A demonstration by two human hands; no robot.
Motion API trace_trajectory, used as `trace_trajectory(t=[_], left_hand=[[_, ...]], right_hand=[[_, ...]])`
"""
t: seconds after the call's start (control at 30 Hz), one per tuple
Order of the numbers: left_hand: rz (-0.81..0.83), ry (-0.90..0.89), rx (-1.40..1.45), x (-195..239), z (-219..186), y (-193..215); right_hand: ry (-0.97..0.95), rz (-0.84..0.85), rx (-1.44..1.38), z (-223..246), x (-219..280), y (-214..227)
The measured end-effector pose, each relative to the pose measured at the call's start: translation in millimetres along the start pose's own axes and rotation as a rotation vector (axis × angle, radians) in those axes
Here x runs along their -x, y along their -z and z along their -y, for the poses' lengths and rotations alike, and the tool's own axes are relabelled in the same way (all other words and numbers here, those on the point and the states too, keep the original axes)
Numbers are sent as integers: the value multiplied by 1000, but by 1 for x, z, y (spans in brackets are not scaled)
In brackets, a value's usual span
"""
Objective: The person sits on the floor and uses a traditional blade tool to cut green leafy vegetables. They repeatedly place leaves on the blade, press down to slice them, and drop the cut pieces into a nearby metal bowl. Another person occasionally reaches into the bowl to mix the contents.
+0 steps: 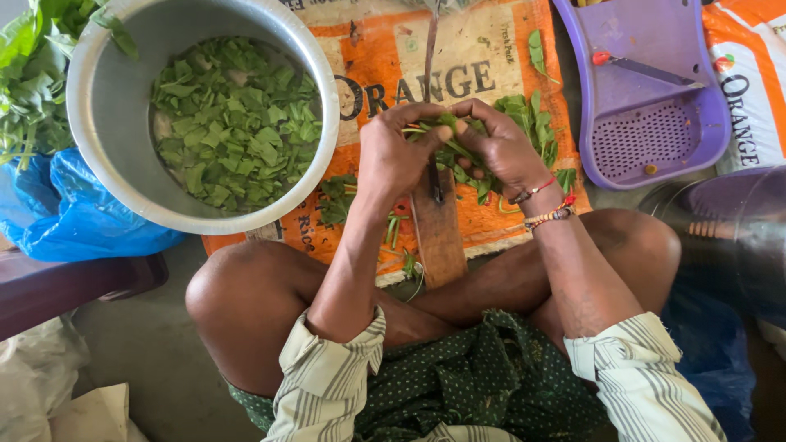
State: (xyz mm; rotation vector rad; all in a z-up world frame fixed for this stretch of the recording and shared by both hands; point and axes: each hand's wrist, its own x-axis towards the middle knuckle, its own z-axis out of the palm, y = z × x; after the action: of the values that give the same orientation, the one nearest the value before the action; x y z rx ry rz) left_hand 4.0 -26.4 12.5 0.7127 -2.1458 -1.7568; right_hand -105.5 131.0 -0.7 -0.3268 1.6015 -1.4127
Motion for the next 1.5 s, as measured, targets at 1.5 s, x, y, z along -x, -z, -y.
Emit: trace_trajectory(t=[1.5], left_hand=[[-246,230,110,-46,97,-47]], right_hand=[[540,-304,484,-72,-80,13]])
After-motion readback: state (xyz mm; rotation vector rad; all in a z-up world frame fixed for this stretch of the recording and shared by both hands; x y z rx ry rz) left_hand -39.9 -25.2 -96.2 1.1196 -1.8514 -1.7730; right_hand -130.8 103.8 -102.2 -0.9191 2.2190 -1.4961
